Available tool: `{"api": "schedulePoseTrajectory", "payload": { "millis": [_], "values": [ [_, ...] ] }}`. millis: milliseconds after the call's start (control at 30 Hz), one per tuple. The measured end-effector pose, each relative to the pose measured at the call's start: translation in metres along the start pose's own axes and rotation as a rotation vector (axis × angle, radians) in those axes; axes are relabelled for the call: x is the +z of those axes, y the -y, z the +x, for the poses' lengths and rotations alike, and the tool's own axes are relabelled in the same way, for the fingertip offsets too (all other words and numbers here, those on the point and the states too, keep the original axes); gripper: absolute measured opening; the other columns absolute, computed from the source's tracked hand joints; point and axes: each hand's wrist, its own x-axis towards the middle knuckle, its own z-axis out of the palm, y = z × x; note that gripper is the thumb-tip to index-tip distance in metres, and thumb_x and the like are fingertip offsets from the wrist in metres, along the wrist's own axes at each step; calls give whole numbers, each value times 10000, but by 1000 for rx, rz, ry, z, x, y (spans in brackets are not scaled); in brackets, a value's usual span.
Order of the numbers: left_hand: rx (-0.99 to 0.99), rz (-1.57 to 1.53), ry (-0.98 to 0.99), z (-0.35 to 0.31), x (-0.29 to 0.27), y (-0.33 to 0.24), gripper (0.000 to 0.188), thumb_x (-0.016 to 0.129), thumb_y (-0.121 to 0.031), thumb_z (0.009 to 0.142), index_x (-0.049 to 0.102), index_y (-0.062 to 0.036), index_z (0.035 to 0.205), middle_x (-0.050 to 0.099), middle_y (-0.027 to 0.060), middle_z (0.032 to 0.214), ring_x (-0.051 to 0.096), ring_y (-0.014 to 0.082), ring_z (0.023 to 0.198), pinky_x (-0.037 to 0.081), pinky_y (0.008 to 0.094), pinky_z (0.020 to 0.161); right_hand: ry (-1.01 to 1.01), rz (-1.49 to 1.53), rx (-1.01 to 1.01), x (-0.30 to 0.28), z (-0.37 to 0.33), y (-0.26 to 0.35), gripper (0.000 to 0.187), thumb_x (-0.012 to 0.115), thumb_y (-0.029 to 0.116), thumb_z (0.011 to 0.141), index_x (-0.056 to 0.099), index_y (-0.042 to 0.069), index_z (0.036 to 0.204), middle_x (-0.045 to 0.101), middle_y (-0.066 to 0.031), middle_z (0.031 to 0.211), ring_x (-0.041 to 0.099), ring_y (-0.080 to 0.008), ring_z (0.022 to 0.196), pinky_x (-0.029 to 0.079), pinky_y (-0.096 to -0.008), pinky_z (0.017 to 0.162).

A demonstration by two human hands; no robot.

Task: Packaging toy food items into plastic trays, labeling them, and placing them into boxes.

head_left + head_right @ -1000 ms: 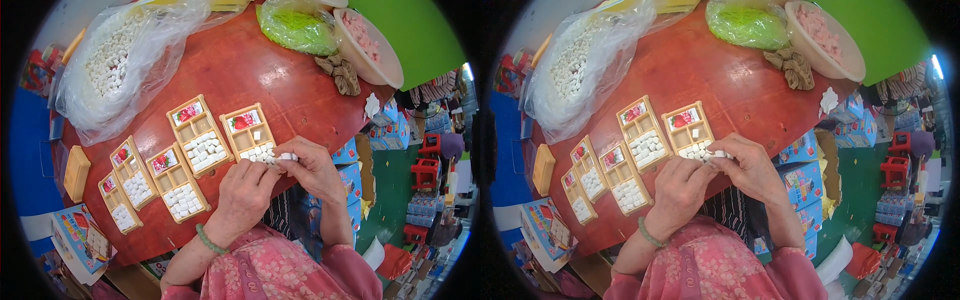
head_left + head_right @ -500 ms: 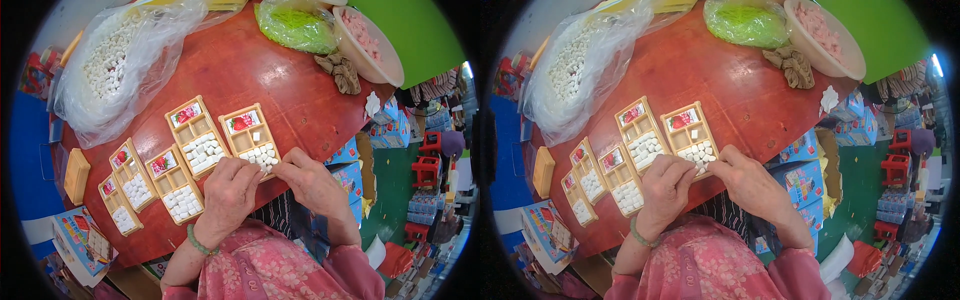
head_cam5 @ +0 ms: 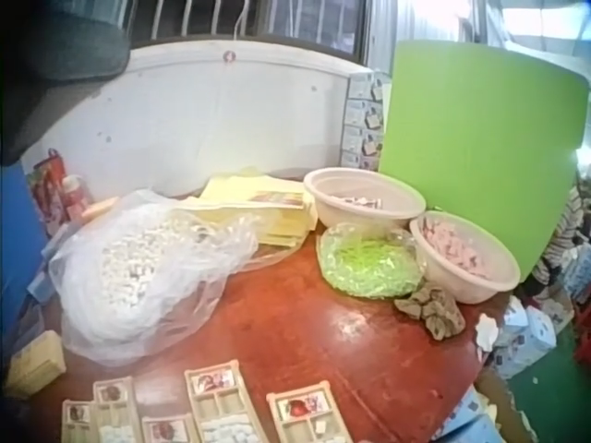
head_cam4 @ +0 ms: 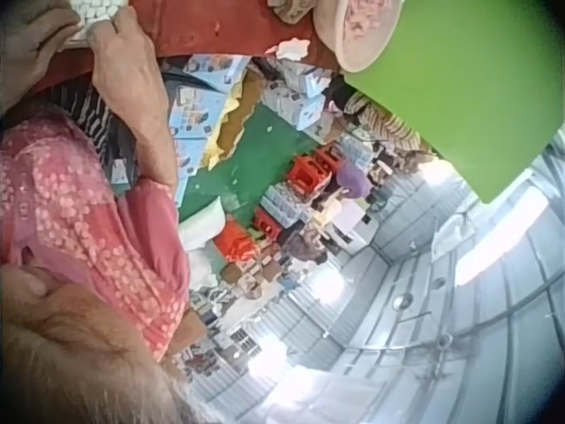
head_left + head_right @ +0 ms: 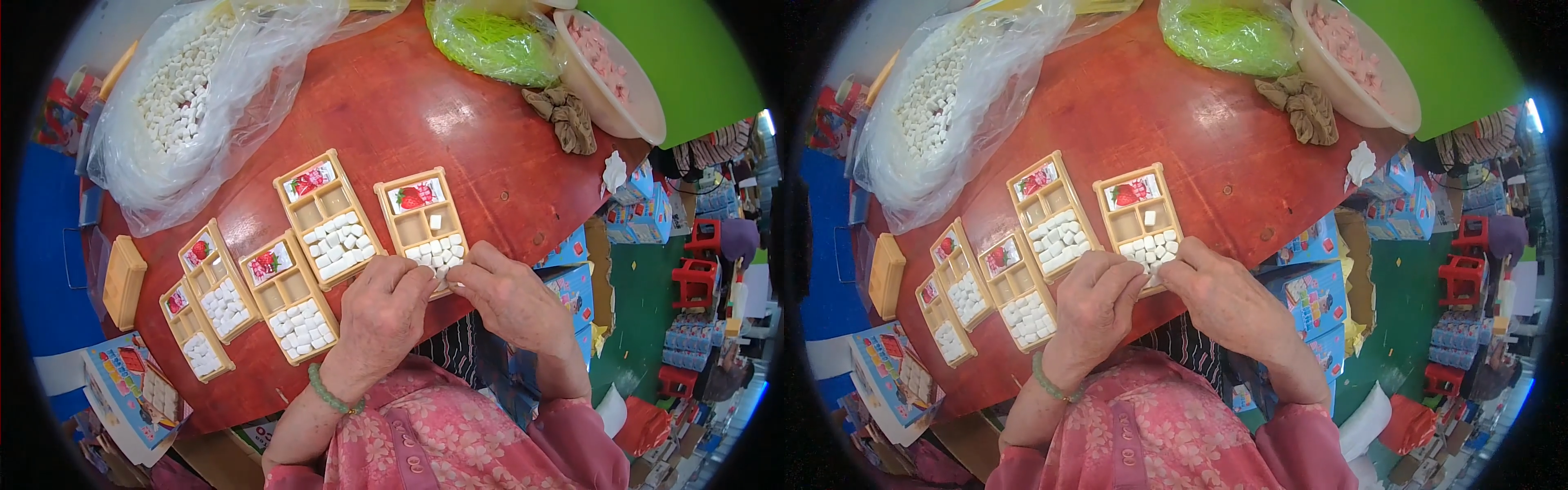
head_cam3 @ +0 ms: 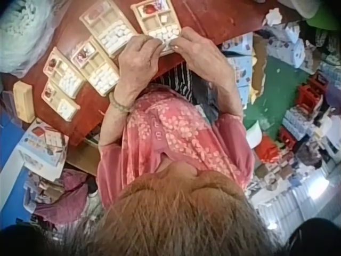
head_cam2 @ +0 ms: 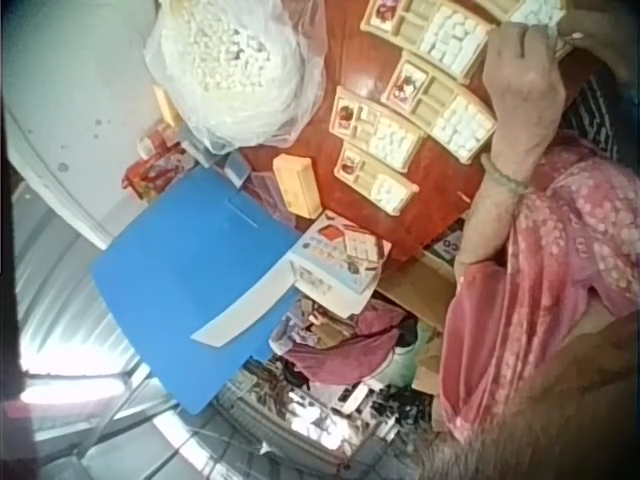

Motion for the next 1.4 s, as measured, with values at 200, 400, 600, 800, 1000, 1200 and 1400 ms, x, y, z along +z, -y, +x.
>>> {"api": "schedulePoseTrajectory", "payload": {
  "millis": [200, 400, 600, 800, 1000, 1200, 1400],
  "values": [
    [-45, -74, -18, -1, -2, 1, 136, 734, 2, 750, 660, -13, 863, 612, 104, 807, 626, 267, 752, 517, 366, 636, -84, 53, 7, -1, -2, -2, 151, 611, 3, 863, 629, 20, 1012, 545, -150, 936, 616, -352, 868, 502, -425, 732],
    [-108, -161, 5, 6, -4, -4, 123, 733, 22, 757, 677, -14, 861, 628, 107, 796, 626, 258, 707, 506, 343, 622, -236, 266, 67, -6, 0, -21, 179, 643, -16, 868, 675, 1, 1043, 603, -86, 934, 636, -187, 822, 511, -295, 676],
    [48, -17, 19, 11, 8, -11, 135, 743, 5, 735, 680, -24, 851, 638, 101, 809, 634, 268, 730, 513, 357, 637, -197, 636, 120, 1, -2, -30, 162, 620, -31, 900, 676, -10, 1051, 606, -45, 971, 622, -84, 814, 518, -216, 650],
    [146, 153, 92, 13, 15, -12, 194, 747, -22, 740, 672, -37, 918, 642, 77, 861, 609, 247, 743, 496, 371, 640, -175, 741, 166, 4, -5, -36, 163, 625, -19, 903, 667, -13, 1061, 598, -40, 988, 609, -72, 819, 509, -209, 652],
    [158, 173, 53, 4, 8, -12, 246, 734, 0, 739, 659, -11, 973, 635, 98, 905, 592, 260, 757, 487, 366, 654, -180, 645, 179, 6, -6, -32, 146, 628, -24, 897, 675, 0, 1033, 601, -35, 973, 583, -69, 851, 471, -207, 667],
    [148, 165, 88, -12, -7, -12, 293, 731, -6, 737, 657, 12, 1020, 646, 115, 985, 620, 282, 848, 501, 379, 720, -256, 370, 44, 6, -13, -17, 147, 662, -36, 849, 688, 7, 987, 604, -63, 889, 608, -157, 821, 475, -272, 675],
    [184, 297, 228, -9, -4, -13, 413, 737, -101, 744, 657, 16, 1132, 587, 111, 1314, 521, 329, 1249, 449, 465, 938, -309, 187, 56, 10, -11, -5, 165, 670, -28, 841, 689, 11, 1000, 590, -100, 875, 616, -231, 796, 490, -313, 686]
  ]
}}
